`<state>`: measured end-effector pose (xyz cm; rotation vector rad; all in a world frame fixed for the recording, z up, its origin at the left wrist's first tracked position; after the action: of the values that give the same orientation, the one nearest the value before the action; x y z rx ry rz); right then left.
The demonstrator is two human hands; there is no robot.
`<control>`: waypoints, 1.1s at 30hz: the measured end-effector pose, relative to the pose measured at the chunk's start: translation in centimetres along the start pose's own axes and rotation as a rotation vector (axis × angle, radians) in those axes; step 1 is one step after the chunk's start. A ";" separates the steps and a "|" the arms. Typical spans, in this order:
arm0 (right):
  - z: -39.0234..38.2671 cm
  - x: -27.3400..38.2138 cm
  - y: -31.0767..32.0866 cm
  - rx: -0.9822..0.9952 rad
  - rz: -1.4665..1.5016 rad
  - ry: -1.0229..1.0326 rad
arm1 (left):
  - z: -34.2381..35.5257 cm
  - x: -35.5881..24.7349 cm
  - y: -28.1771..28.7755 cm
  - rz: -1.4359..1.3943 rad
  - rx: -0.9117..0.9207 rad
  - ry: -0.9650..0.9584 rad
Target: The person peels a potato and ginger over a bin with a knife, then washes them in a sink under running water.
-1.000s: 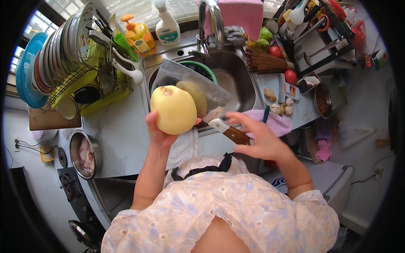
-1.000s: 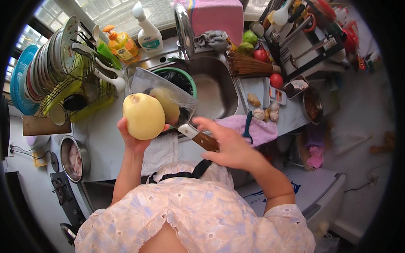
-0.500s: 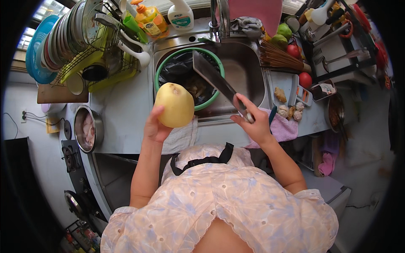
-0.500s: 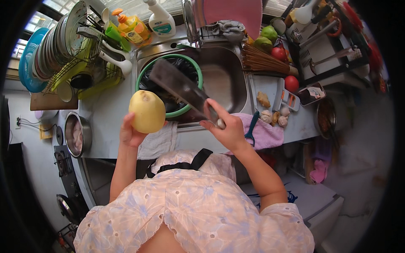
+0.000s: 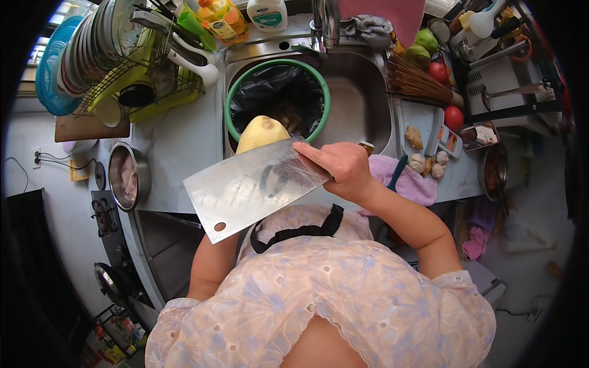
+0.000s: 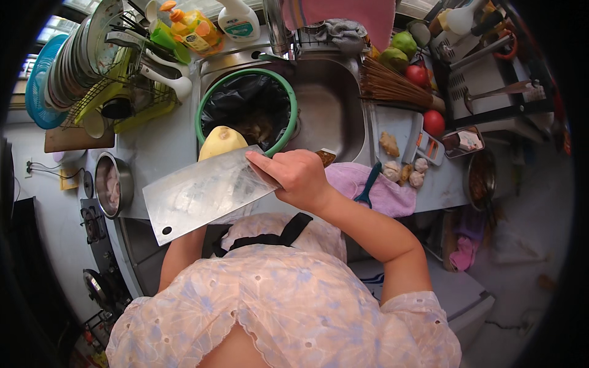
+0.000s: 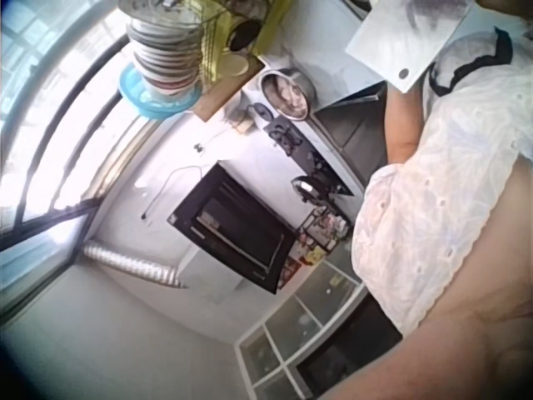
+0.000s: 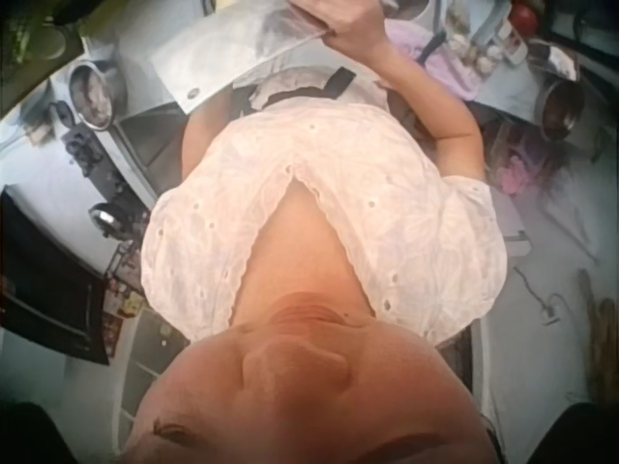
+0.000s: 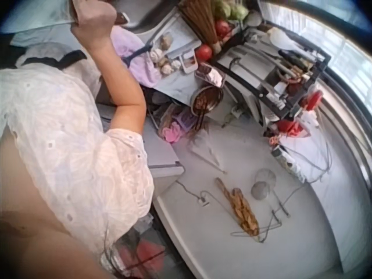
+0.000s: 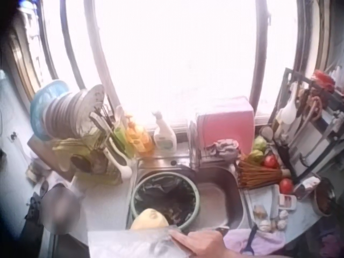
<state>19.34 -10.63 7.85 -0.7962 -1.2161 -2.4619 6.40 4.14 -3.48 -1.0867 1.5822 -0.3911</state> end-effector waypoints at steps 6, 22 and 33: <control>-0.1 -1.5 -0.8 -0.008 -0.013 -0.030 | 1.3 0.3 0.9 -0.023 -0.008 -0.014; -2.8 -11.8 -2.7 0.098 0.082 -0.679 | 0.8 -3.0 -5.1 0.190 0.123 0.054; 1.2 0.0 0.2 0.066 0.016 -0.028 | 0.9 -1.2 0.2 0.046 0.084 -0.001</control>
<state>19.87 -9.83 8.60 -0.8216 -1.2888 -2.3921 7.08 5.49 -3.19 -0.9844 1.5736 -0.4224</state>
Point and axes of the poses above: each hand's wrist, its own z-axis towards the middle knuckle, its own y-axis out of the back of the hand, x = y × z, the point moved 9 cm from there along z, towards the middle knuckle, and after that the axes turned 4 degrees about x, right-handed, at the moved point
